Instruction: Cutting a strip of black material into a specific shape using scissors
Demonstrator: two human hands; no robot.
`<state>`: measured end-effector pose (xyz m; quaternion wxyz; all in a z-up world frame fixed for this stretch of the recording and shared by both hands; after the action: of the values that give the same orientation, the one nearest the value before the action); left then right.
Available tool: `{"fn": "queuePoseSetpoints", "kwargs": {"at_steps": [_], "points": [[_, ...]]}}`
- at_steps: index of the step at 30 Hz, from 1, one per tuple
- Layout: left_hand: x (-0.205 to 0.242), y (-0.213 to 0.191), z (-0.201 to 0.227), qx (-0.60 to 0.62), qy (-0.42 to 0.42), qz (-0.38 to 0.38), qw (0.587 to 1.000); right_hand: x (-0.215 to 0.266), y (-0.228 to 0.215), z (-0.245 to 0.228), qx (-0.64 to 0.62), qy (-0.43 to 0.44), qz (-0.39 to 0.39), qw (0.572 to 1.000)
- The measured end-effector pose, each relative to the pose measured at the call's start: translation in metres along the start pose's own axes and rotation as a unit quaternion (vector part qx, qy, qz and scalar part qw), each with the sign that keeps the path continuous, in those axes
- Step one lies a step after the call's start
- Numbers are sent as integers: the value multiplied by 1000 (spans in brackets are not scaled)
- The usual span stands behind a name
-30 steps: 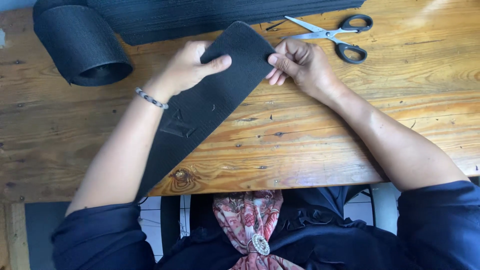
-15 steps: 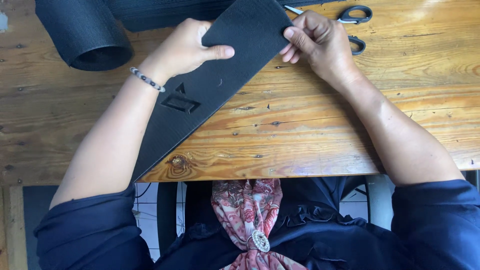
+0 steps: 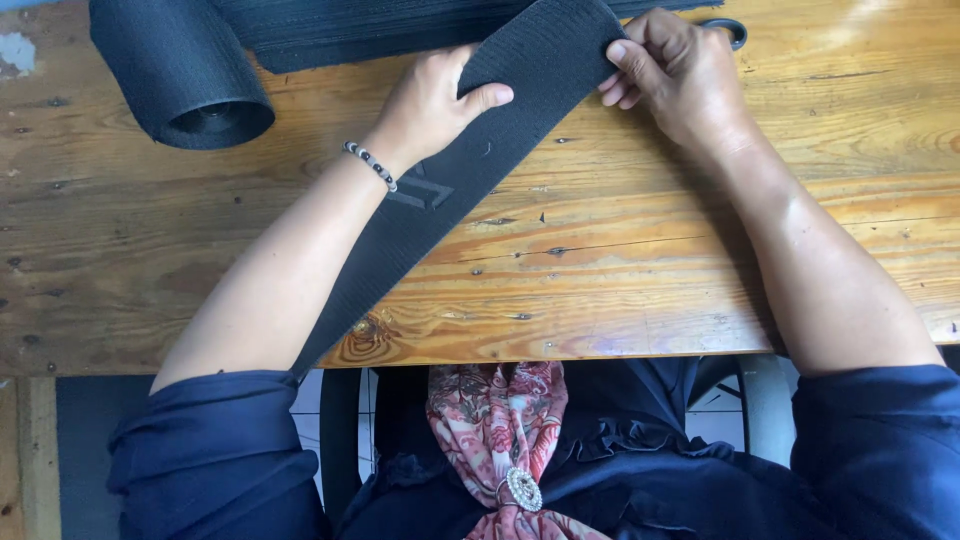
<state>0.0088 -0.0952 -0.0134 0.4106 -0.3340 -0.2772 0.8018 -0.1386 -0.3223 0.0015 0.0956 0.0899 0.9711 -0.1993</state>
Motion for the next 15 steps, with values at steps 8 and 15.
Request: {"fn": "queuePoseSetpoints", "kwargs": {"at_steps": [8,15], "points": [[6,-13,19,103,-125,-93,982,1,-14,4,14,-21,26,999],[1,-44,38,-39,-34,121,991,1,1,-20,-146,-17,-27,989]]}}
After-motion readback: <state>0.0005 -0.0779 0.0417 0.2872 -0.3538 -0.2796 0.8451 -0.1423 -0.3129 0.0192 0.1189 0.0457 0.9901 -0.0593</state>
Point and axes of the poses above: each hand's wrist, its own x-axis away from the middle knuckle, its own y-axis out of the palm, z = x × y, the point moved 4 cm from there along -x, towards the middle knuckle, and after that the axes turned 4 degrees about -y, right-handed, at the moved point
